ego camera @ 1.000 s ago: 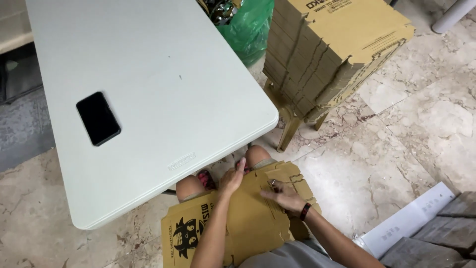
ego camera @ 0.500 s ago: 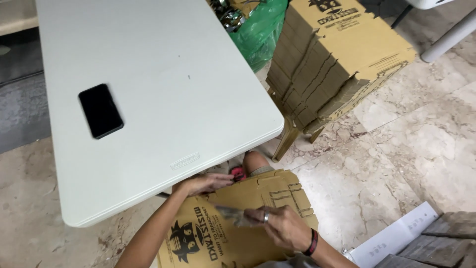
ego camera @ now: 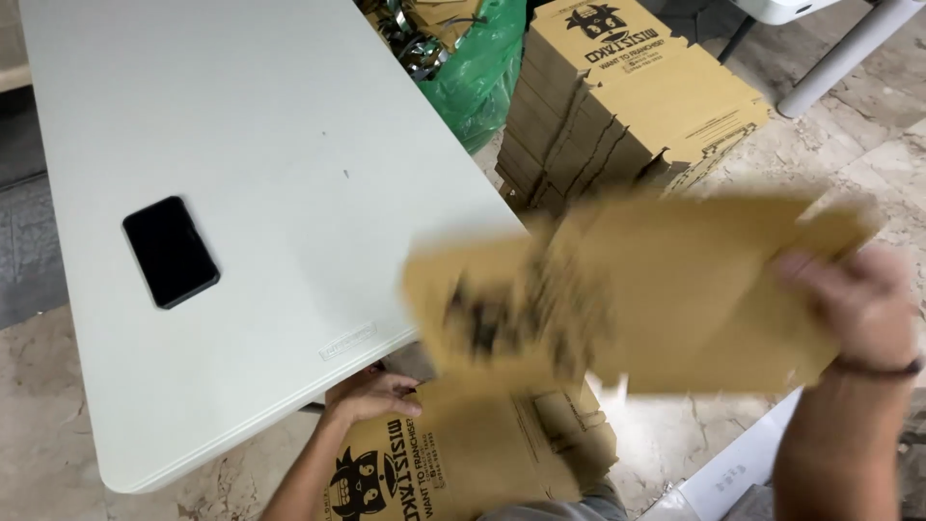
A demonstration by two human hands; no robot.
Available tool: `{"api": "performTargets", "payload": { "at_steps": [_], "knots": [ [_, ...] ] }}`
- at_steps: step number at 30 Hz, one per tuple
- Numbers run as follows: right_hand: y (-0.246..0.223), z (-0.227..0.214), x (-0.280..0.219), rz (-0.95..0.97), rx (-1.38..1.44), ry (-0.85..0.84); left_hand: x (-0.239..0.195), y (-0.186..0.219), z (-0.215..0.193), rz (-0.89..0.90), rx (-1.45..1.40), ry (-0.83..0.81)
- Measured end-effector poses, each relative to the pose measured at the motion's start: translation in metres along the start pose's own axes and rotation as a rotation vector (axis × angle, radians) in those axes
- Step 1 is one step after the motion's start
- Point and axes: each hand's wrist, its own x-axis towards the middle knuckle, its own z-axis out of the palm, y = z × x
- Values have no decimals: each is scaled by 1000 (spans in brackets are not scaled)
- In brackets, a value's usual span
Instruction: Folding and stacking cardboard box templates on a work table.
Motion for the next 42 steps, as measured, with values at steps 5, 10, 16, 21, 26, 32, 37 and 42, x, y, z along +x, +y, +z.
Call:
{"api": "performTargets", "payload": {
  "at_steps": [5,10,16,21,26,32,37,42],
  "knots": [
    [-21,13,162,-147,411,227,11,-8,2,-45,-61,46],
    [59,24,288,-229,528,408,-10,20,3,-52,-53,38],
    [95,45,292,103,-239,477,-20,28,15,-39,-39,71],
    [121,37,315,221,-286,672,-29,38,31,-68,-132,158],
    [95,65,291,362,-345,608,-13,16,35,6,-142,196],
    [82,77,260,480,-731,310,-16,5,46,64,-173,256],
    [72,80,160,98,-312,459,-88,37,59,-15,-179,548],
    [243,87,-14,359,-238,-167,-120,-52,100,-541,-669,884]
  ]
}}
